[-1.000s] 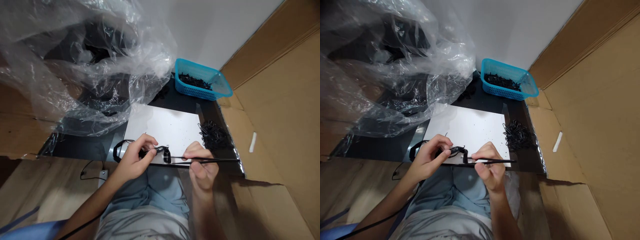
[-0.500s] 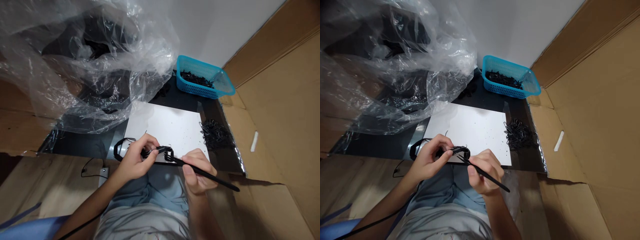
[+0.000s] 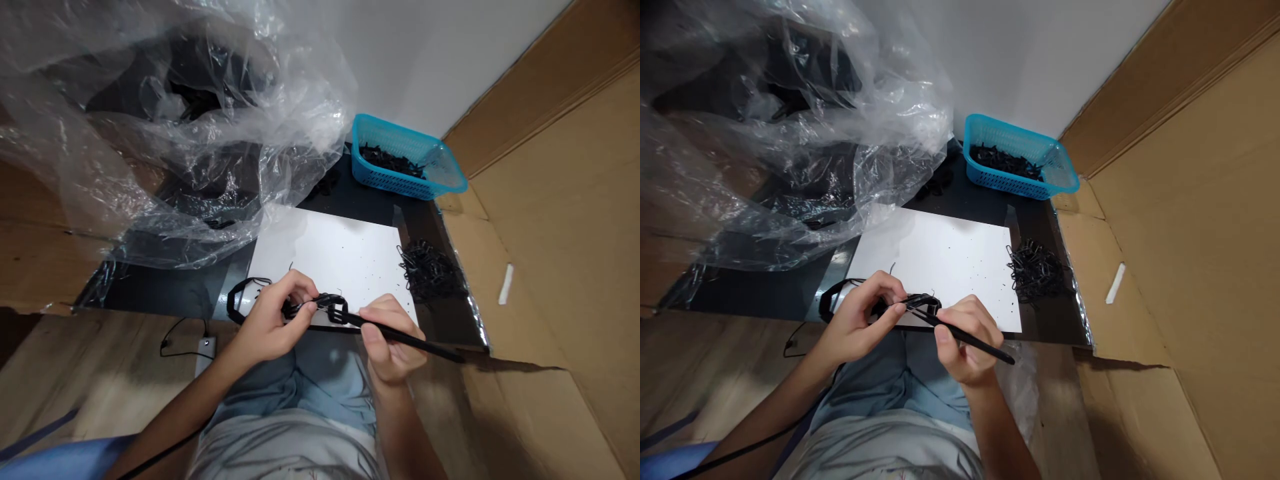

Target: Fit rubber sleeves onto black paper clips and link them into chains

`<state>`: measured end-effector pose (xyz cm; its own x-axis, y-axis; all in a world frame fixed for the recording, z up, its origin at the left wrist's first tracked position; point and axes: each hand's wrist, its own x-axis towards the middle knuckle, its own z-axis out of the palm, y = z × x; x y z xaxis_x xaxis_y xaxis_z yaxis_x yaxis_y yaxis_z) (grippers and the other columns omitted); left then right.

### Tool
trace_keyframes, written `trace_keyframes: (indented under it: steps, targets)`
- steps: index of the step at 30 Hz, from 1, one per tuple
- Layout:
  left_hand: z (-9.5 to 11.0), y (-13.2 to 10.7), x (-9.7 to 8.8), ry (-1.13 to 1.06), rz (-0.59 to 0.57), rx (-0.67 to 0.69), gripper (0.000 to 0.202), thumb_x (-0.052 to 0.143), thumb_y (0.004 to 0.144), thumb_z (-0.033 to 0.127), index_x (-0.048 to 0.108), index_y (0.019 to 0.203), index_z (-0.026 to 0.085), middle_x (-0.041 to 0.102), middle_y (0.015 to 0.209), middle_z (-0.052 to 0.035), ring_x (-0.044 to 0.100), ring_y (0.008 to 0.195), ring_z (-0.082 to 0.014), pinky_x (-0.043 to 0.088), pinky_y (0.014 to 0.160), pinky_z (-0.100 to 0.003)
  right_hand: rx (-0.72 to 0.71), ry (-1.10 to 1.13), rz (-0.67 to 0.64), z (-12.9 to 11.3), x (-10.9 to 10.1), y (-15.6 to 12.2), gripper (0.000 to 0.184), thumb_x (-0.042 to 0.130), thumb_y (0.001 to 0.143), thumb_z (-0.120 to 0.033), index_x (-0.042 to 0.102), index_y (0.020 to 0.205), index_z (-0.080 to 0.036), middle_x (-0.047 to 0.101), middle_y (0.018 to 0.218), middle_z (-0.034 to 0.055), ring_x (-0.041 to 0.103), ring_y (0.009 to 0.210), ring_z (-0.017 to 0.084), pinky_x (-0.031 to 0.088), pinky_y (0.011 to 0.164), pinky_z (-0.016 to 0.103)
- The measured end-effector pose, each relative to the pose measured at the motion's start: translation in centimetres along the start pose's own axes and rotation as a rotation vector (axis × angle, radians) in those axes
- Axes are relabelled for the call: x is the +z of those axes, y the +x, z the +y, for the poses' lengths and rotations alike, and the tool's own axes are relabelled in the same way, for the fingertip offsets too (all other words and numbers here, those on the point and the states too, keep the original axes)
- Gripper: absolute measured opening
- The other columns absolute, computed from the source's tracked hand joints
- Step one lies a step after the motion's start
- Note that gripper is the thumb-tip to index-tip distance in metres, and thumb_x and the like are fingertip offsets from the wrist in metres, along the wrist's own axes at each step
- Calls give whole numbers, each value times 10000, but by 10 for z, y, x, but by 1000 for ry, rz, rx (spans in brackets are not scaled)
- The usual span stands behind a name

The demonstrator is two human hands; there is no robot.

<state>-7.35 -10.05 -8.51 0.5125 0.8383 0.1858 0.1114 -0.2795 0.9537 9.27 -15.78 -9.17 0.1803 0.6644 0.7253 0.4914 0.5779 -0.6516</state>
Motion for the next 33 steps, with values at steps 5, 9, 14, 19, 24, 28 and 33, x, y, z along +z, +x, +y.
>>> trace_keyframes:
  steps: [5, 9, 14, 19, 24, 28, 33]
  targets:
    - [0, -1, -1, -7, -4, -9, 51, 520, 841, 155, 488, 871, 182, 535, 747, 7, 496, 660, -115, 385, 613, -225, 113, 69, -2, 1, -1, 0, 187, 534, 807, -153, 630, 932, -254, 572, 656, 2, 515, 585, 167, 402, 520, 320]
    - [-2, -2, -2, -47, -6, -2, 47, 522, 849, 165, 481, 860, 185, 509, 761, 7, 477, 663, -112, 373, 607, -224, 360, 189, 102, 6, 3, 1, 84, 526, 798, -217, 609, 783, -227, 531, 625, -1, 506, 562, 151, 376, 482, 281]
    - [-4, -3, -3, -122, -55, -6, 59, 518, 866, 156, 468, 860, 188, 472, 746, 22, 456, 649, -100, 353, 592, -211, 742, 421, 290, 9, 16, 4, 103, 542, 723, -248, 508, 638, -202, 461, 582, -30, 419, 477, 93, 317, 431, 215]
    - [-5, -2, -4, -170, -70, -8, 71, 518, 868, 149, 459, 848, 185, 455, 748, 24, 437, 643, -95, 347, 587, -206, 1141, 723, 357, 6, 25, 8, 203, 636, 614, -287, 453, 654, -209, 448, 582, -53, 343, 446, 66, 263, 401, 188]
    - [-5, -1, -4, -183, -64, -15, 82, 526, 857, 138, 460, 835, 183, 451, 734, 29, 424, 632, -91, 340, 582, -204, 1187, 828, 396, 6, 22, 15, 246, 645, 574, -264, 408, 607, -207, 372, 546, -76, 276, 422, 51, 261, 394, 178]
    - [-3, 0, -4, -166, -48, -20, 75, 538, 844, 143, 471, 832, 176, 457, 728, 30, 439, 634, -91, 341, 578, -203, 1032, 679, 471, 8, 10, 14, 191, 639, 591, -252, 457, 608, -198, 403, 562, -69, 320, 428, 48, 267, 388, 168]
    - [-3, 1, -3, -205, -35, -87, 82, 515, 880, 188, 537, 957, 171, 492, 715, 31, 462, 650, -96, 364, 625, -215, 361, 37, 497, 20, -15, -7, 30, 588, 745, -212, 613, 745, -196, 583, 684, -12, 537, 584, 120, 420, 478, 227]
